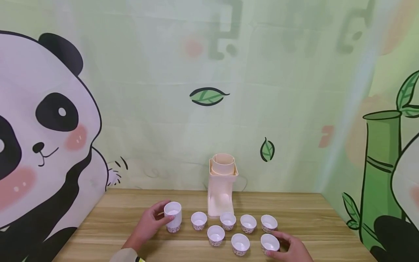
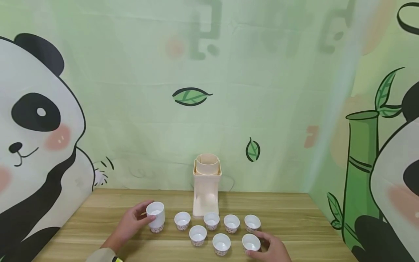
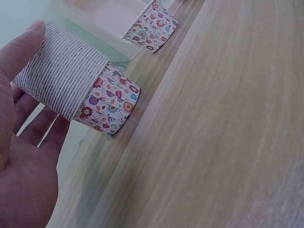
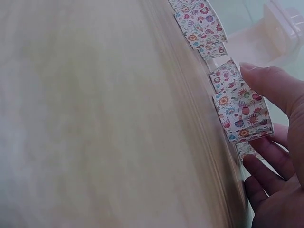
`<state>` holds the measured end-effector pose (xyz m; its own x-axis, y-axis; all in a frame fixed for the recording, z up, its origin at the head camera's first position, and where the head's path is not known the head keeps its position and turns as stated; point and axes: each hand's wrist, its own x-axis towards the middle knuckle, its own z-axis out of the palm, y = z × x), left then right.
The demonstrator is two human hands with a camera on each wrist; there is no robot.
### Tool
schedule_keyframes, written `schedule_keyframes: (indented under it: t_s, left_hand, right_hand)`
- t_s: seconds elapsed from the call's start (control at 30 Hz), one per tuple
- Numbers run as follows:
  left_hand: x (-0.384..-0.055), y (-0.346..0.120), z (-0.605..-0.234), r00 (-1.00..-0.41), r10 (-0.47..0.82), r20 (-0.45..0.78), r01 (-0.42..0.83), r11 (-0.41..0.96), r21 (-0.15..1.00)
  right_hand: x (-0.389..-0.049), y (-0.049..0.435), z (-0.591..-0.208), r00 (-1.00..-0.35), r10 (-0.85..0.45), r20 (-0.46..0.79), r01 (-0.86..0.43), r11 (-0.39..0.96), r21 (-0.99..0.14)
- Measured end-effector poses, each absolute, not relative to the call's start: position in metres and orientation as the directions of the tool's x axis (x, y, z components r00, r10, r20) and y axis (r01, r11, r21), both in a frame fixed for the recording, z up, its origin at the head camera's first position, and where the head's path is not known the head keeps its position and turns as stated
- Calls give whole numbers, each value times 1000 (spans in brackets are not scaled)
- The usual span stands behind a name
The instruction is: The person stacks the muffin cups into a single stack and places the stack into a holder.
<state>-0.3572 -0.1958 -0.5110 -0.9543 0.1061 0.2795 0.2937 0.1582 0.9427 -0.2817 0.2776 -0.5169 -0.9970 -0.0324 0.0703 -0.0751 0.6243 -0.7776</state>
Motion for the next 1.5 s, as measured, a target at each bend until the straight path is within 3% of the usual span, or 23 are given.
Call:
schedule_keyframes:
  t_s: [0.47,1.03,1.5]
  left_hand:
    - [-357,-196,-510,-956,100,277,290,165,943]
    - [-355,-195,-510,-954,105,280,294,171,940]
    - [-356,-193,-514,-965,75,250,259,155,953]
  right_hand:
    - [-279,276,-515,-997,-20,73,-70,618,-783]
    - [-276,273,-517,-994,-93,49,-83,415,-906]
    - [-268,251,-501,-998,-45,33,-46,312,-949]
